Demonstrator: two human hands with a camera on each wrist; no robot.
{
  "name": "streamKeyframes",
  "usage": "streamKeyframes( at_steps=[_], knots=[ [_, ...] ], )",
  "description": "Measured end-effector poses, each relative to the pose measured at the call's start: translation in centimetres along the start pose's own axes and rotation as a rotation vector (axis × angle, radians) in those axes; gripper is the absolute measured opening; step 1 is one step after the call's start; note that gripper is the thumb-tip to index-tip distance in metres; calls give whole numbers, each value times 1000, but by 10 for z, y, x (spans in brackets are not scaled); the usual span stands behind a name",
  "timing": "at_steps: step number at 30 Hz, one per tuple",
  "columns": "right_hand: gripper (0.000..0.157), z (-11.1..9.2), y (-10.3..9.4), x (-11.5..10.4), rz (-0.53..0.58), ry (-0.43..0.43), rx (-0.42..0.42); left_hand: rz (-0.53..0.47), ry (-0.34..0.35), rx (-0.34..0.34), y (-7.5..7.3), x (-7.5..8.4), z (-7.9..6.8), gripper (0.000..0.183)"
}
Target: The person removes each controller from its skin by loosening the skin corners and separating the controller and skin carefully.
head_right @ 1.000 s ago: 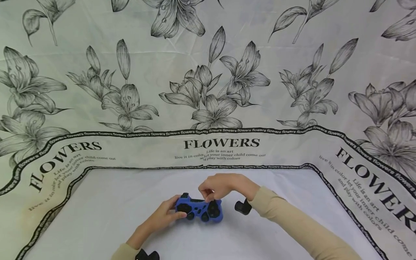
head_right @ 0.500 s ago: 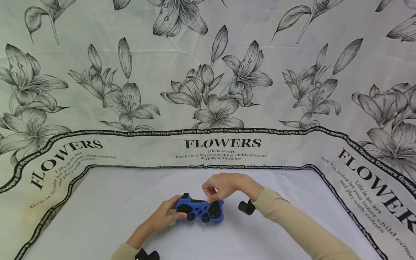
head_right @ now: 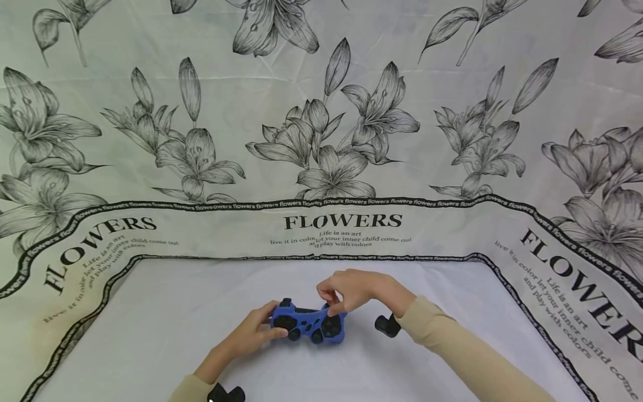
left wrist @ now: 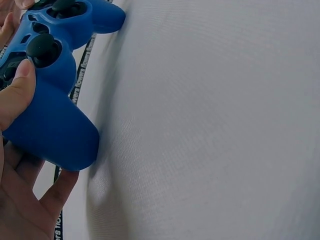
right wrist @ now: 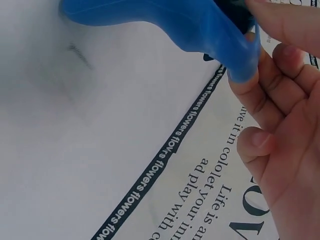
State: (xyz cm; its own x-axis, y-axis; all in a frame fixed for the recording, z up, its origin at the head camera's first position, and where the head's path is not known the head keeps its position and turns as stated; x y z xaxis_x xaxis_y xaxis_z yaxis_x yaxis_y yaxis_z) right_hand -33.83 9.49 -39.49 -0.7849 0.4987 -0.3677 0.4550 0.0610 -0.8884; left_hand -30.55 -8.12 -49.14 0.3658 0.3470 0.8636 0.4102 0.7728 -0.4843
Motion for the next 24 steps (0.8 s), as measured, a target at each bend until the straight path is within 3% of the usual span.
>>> streamKeyframes(
  at_steps=[12, 24],
  knots=[
    [35, -1, 3, -6, -224, -55, 31, 1, 13, -4, 0, 0, -2, 45],
    [28, -11, 4, -2, -221, -40, 59, 0, -3, -18, 2, -1, -1, 46]
  ],
)
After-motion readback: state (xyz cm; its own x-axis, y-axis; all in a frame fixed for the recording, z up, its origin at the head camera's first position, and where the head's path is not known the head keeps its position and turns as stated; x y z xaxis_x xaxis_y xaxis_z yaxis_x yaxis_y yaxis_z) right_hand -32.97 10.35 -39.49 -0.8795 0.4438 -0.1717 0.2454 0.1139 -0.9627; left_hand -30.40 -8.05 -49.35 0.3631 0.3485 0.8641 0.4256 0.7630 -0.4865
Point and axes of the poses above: each hand's wrist, its own z-axis towards the middle knuckle, its own y-axis out of the palm, x = y × z, the point moved 7 cm from there along z, towards the middle knuckle, and after that the axes turned 3 degrees about -x, right-handed, at the moved point
